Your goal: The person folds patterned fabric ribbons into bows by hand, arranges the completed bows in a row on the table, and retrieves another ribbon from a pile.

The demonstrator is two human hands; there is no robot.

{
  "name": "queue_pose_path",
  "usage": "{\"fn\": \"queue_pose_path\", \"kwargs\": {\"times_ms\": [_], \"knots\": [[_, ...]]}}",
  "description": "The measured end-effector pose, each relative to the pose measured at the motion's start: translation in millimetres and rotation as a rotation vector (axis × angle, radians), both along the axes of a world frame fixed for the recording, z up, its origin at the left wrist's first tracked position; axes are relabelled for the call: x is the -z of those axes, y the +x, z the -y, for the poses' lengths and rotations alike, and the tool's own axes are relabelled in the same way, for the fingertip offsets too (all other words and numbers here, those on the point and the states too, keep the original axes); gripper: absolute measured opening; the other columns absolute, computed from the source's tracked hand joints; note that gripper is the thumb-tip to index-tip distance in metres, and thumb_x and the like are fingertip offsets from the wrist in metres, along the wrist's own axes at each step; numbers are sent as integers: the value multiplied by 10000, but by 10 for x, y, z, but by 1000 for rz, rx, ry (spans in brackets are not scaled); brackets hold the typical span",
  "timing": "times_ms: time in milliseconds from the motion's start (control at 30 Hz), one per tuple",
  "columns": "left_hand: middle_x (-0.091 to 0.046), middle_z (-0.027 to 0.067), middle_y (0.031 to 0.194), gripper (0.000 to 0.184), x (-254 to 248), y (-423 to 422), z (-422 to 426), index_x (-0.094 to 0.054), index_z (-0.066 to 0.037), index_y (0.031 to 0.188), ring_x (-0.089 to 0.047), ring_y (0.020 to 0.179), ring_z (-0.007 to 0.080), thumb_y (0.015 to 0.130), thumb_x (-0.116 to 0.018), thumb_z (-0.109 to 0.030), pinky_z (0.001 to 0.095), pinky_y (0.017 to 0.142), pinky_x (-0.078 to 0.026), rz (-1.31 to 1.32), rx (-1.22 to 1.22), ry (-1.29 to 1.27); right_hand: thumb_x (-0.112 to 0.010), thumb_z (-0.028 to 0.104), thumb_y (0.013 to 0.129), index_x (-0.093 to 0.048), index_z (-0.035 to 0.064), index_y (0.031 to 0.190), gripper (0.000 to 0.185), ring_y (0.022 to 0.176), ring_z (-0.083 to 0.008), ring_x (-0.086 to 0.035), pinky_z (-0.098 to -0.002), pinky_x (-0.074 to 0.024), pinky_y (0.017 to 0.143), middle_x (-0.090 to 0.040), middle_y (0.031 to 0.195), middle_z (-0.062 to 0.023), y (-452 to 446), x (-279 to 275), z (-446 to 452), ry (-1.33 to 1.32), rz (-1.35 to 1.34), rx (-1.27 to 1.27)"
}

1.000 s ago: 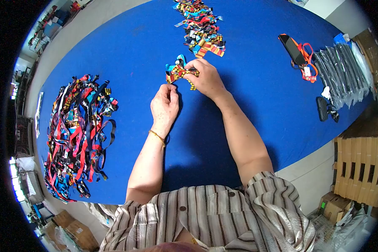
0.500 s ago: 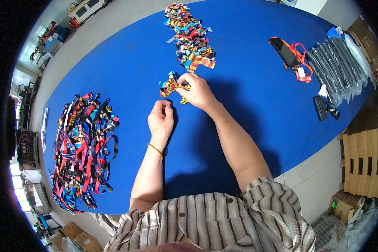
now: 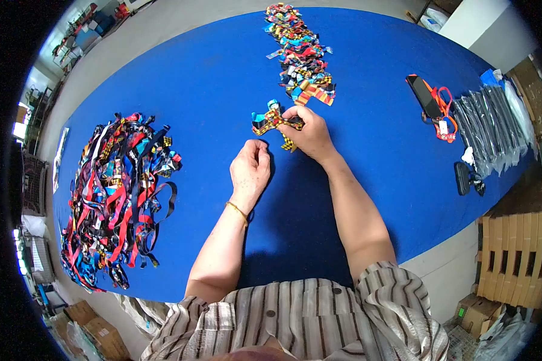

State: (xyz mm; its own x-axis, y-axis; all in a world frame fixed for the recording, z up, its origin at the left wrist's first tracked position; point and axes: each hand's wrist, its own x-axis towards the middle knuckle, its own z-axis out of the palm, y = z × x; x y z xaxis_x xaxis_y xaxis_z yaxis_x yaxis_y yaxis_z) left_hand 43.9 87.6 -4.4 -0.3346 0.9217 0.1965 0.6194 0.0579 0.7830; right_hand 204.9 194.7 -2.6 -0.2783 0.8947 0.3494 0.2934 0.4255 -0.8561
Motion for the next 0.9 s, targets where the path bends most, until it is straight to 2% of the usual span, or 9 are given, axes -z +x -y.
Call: {"fn": "queue_pose_path", "kwargs": {"times_ms": [167,233,400,500,533,567,600,667,900], "knots": [[-719,125,836,119,-31,21,-7,-685,-76,1022,-718,765,278,957,-629,-159,393,730,-561,11,4,23,-845,172,826,-679,24,1007,286,888,-214,-715,-346,-558,796,-729,986,-116,-7,-27,16,20,42,20],[-713,119,814,117,-14,14,-7,-686,-77,1018,-712,745,266,956,-634,-161,385,719,-559,1,5,-10,-837,156,847,-690,32,1051,280,917,-130,-685,-301,-544,821,-726,992,-60,-1,-70,28,-50,44,0],[-712,86,796,97,51,25,-15,-679,-52,1012,-668,700,139,984,-633,-133,308,681,-536,6,7,5,-833,155,862,-679,30,1062,281,929,-123,-675,-301,-541,825,-721,997,-57,15,-21,26,-42,-25,-25],[-706,79,797,92,12,39,-2,-674,-48,1011,-652,697,130,983,-638,-128,301,676,-530,38,9,32,-825,142,874,-670,31,1066,271,937,-110,-662,-300,-539,834,-717,1000,-57,18,-84,47,-95,-49,-59],[-713,124,814,73,41,35,-12,-674,-67,997,-698,715,215,965,-635,-119,348,710,-557,83,4,29,-823,140,876,-668,29,1068,270,937,-109,-661,-299,-539,835,-717,1000,-58,23,-69,35,-87,-44,-69],[-709,111,808,70,50,31,-23,-672,-57,1001,-682,717,182,973,-632,-108,333,708,-552,133,10,38,-821,138,878,-667,28,1070,270,937,-108,-660,-299,-539,837,-717,1001,-59,21,-60,24,-82,-38,-79],[-705,97,801,68,64,31,-18,-669,-46,1004,-666,718,149,981,-629,-96,317,705,-548,184,17,40,-824,134,857,-665,21,1016,252,900,-182,-699,-332,-552,814,-727,983,-107,12,-44,24,-83,-99,-82],[-674,29,788,62,56,48,3,-660,-15,1019,-593,731,68,1009,-612,-53,264,689,-523,271,42,75,-824,138,859,-670,24,1014,247,889,-183,-701,-332,-553,807,-726,972,-109,-3,-27,32,-81,-128,-94],[-642,-10,828,69,73,6,53,-655,-9,1047,-567,717,39,1021,-615,-59,227,646,-488,383,27,37,-804,112,815,-670,17,960,219,871,-260,-728,-363,-570,797,-727,933,-123,24,-102,72,-9,-99,-94]]}}
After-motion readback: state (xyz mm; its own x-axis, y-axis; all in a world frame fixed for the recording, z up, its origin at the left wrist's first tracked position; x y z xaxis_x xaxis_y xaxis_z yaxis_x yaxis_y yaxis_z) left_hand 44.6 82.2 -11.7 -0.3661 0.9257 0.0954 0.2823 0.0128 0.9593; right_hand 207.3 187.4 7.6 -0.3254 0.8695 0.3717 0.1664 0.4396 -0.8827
